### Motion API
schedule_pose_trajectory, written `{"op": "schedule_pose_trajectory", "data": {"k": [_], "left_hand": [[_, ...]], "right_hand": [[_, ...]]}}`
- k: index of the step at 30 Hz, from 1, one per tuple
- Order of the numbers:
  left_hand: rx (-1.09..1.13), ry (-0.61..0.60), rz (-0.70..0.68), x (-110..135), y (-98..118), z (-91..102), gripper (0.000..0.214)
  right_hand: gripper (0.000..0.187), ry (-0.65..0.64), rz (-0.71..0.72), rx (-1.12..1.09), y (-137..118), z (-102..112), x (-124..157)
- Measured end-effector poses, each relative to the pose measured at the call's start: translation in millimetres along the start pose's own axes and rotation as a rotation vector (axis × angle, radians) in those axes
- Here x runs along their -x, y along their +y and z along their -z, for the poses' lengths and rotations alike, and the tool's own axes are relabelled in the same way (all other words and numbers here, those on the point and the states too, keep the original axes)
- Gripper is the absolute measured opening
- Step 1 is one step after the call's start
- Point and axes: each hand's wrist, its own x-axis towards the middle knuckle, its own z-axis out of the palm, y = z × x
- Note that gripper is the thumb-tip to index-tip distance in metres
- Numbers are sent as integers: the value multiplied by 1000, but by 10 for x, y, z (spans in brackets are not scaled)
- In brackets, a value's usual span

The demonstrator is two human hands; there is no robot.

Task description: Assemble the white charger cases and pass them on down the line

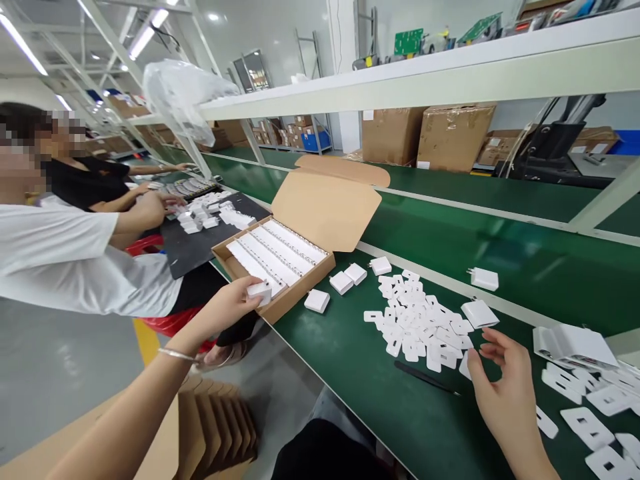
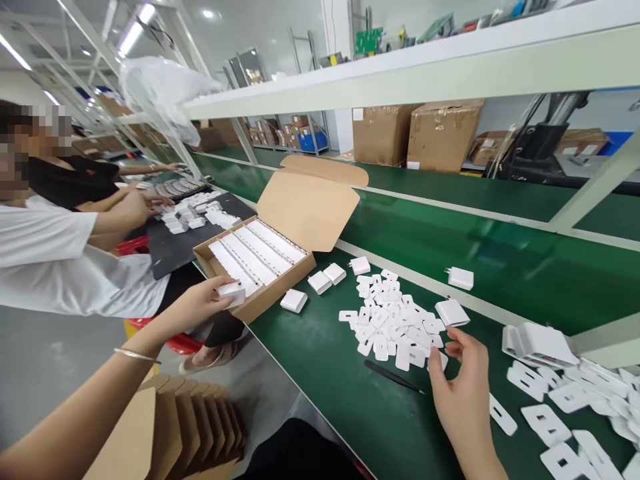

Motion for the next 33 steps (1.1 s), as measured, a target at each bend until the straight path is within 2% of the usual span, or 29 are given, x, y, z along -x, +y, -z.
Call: {"op": "schedule_pose_trajectory", "data": {"k": [3,10,18,25,29,33], "left_hand": [[-29,-62,-6,-13,0,-12,60],[-138,-77,-49,-67,100,50,62],[-55,-226,-32,-231,93,251,69],[20,-347,-40,-352,92,321,73],[8,-338,-52,-333,80,285,70],[-45,-254,-60,-264,38,181,64]], "right_hand": [[54,-22,-20,8,19,-11,-11],[56,-28,-58,16,59,-19,-48],[57,-72,-70,16,75,-28,-47],[56,-82,-86,31,63,-14,-64],[56,-92,-88,44,57,-16,-68],[58,-95,-104,41,73,-29,-78]]}}
